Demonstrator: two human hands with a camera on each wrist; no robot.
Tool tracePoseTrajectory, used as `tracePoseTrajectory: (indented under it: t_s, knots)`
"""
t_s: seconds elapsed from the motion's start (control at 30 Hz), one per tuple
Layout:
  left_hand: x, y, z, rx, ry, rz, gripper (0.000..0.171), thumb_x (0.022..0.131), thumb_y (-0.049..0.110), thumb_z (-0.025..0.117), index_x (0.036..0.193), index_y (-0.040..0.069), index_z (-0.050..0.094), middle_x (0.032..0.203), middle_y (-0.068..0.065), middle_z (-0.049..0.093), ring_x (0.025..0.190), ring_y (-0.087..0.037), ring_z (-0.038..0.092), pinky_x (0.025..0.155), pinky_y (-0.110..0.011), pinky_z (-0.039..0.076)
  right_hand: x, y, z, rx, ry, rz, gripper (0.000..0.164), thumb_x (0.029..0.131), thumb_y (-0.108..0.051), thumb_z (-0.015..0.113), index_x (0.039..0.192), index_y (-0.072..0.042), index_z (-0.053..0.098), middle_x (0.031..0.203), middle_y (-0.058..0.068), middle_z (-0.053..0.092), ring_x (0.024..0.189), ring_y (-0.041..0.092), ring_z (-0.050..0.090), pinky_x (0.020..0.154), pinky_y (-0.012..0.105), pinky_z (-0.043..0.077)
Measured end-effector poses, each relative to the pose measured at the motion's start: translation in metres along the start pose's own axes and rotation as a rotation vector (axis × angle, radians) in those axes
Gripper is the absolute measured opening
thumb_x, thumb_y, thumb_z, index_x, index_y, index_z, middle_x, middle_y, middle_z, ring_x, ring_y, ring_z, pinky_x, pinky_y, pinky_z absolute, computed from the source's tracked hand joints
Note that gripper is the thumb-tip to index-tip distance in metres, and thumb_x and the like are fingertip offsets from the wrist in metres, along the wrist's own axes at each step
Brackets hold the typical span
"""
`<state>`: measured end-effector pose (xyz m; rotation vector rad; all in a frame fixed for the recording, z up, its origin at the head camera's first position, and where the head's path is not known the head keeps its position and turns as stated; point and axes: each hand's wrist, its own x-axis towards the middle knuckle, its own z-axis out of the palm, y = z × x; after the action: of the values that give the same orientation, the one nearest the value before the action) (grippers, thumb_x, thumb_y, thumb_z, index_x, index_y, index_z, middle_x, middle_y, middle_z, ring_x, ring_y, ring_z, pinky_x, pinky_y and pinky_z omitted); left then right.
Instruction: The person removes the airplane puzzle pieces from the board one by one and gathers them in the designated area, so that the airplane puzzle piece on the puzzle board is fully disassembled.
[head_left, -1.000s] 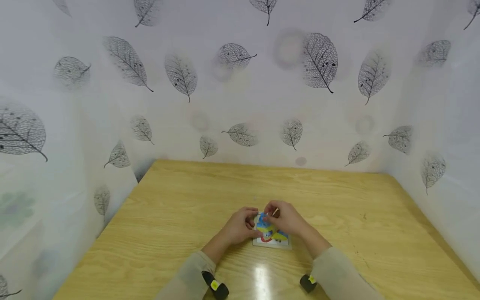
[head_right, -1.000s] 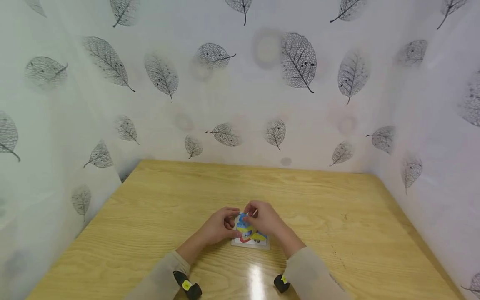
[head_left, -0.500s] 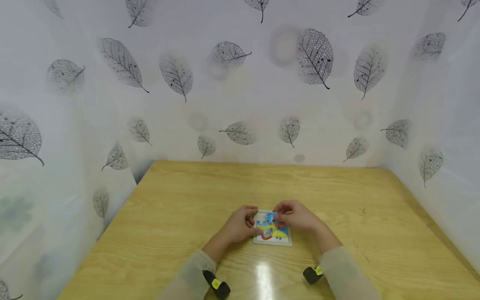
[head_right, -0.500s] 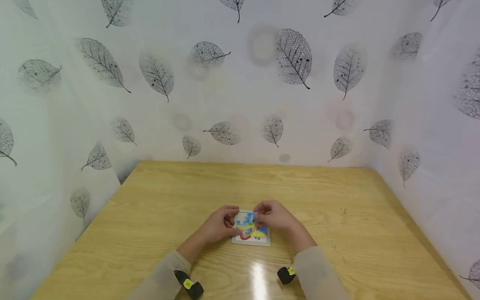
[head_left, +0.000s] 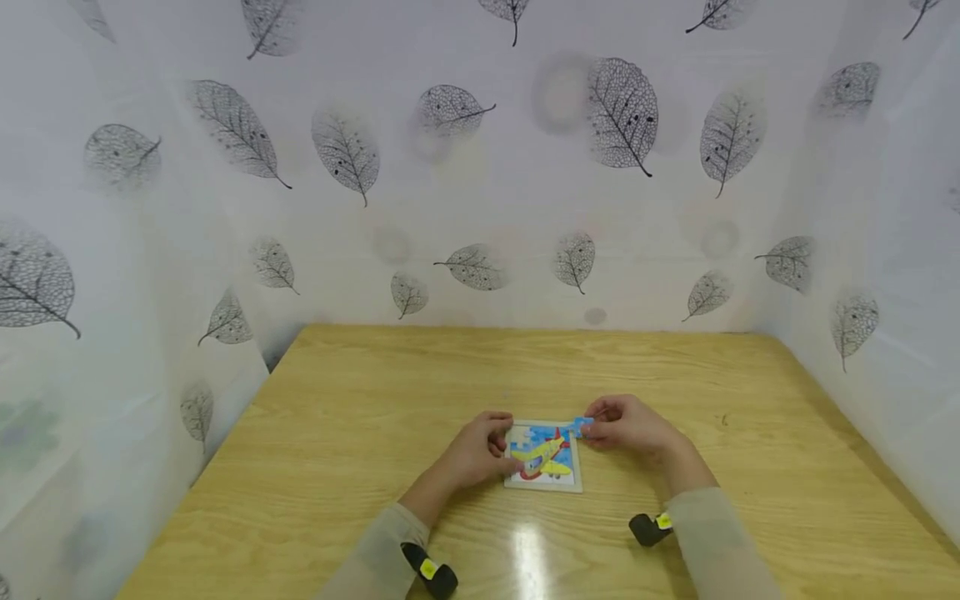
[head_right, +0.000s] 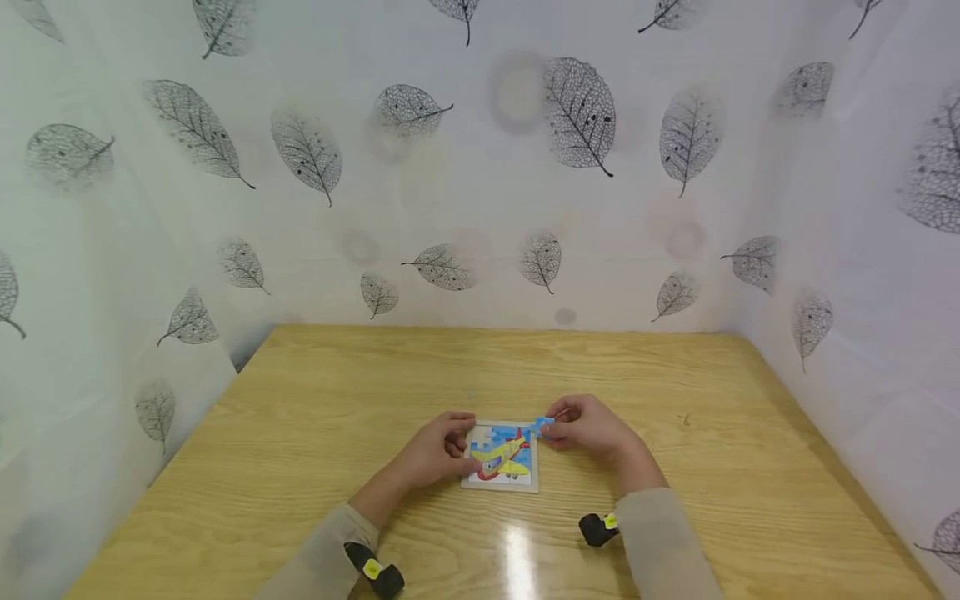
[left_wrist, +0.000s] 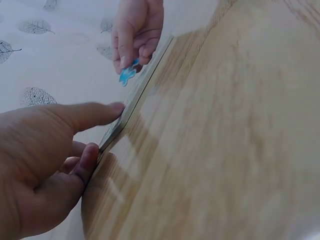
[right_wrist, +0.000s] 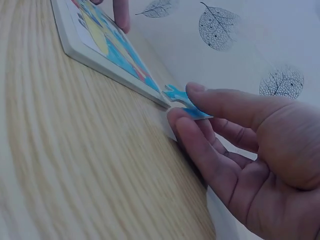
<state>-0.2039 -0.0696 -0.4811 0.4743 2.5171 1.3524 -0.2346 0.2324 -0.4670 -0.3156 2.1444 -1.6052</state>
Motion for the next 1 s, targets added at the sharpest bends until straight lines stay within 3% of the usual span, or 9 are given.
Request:
tracePoseTrajectory:
  t_s: [0.1, 0.2, 0.33, 0.47, 0.57, 0.73, 1.0]
  knots:
    - [-0.002, 0.001, -0.001, 0.015, -0.060, 0.016, 0.091, 0.075, 0.025, 0.090, 0.150, 0.004, 0.044, 0.115, -0.001, 0.052, 0.091, -0.013, 0.049, 0.077, -0.024, 0.046, -0.002, -0.002, -0.003, 0.004, 0.024, 0.023, 0.032, 0.094, -0.012, 0.070, 0.113, 0.010, 0.057, 0.093, 0.010, 0.065, 0.083, 0.018, 0.070, 0.074, 0.030, 0.059]
    - [-0.006, 0.004, -0.004, 0.058, -0.141, 0.026, 0.106, 0.071, 0.032, 0.092, 0.155, 0.005, 0.035, 0.137, -0.001, 0.043, 0.099, -0.013, 0.047, 0.083, -0.024, 0.044, -0.004, -0.004, -0.002, -0.006, 0.053, 0.048, 0.027, 0.094, -0.009, 0.069, 0.110, 0.010, 0.058, 0.090, 0.008, 0.065, 0.079, 0.016, 0.068, 0.071, 0.028, 0.059]
    - [-0.009, 0.006, -0.008, 0.084, -0.212, 0.044, 0.113, 0.070, 0.034, 0.092, 0.158, 0.006, 0.027, 0.158, -0.001, 0.025, 0.112, -0.013, 0.044, 0.095, -0.025, 0.043, -0.003, -0.005, 0.000, -0.058, 0.119, 0.081, 0.024, 0.091, -0.011, 0.072, 0.105, 0.007, 0.062, 0.086, 0.006, 0.064, 0.073, 0.013, 0.065, 0.067, 0.026, 0.058]
    - [-0.008, 0.003, -0.009, 0.095, -0.202, 0.065, 0.112, 0.071, 0.036, 0.092, 0.157, 0.006, 0.028, 0.161, -0.001, 0.023, 0.115, -0.012, 0.044, 0.098, -0.024, 0.042, -0.003, -0.007, 0.002, -0.124, 0.189, 0.090, 0.024, 0.088, -0.012, 0.076, 0.101, 0.006, 0.065, 0.082, 0.005, 0.066, 0.068, 0.012, 0.063, 0.062, 0.024, 0.055]
    - [-0.007, 0.000, -0.010, 0.079, -0.188, 0.085, 0.111, 0.071, 0.034, 0.092, 0.157, 0.005, 0.029, 0.159, -0.002, 0.025, 0.107, -0.011, 0.046, 0.089, -0.022, 0.043, -0.001, -0.008, 0.004, -0.149, 0.228, 0.086, 0.025, 0.086, -0.010, 0.078, 0.101, 0.007, 0.067, 0.082, 0.006, 0.066, 0.067, 0.010, 0.062, 0.060, 0.023, 0.054]
    - [-0.006, -0.004, -0.010, 0.051, -0.180, 0.082, 0.108, 0.070, 0.034, 0.092, 0.156, 0.007, 0.032, 0.155, -0.001, 0.030, 0.096, -0.010, 0.048, 0.078, -0.019, 0.044, 0.002, -0.010, 0.009, -0.161, 0.250, 0.092, 0.028, 0.083, -0.007, 0.079, 0.103, 0.009, 0.067, 0.083, 0.006, 0.064, 0.066, 0.010, 0.061, 0.059, 0.023, 0.053]
    - [-0.003, -0.001, -0.007, 0.046, -0.174, 0.097, 0.100, 0.073, 0.028, 0.091, 0.153, 0.003, 0.036, 0.155, -0.006, 0.030, 0.094, -0.011, 0.046, 0.077, -0.019, 0.043, 0.003, -0.008, 0.006, -0.156, 0.266, 0.103, 0.030, 0.084, -0.006, 0.078, 0.105, 0.010, 0.066, 0.085, 0.008, 0.065, 0.068, 0.011, 0.064, 0.062, 0.024, 0.056]
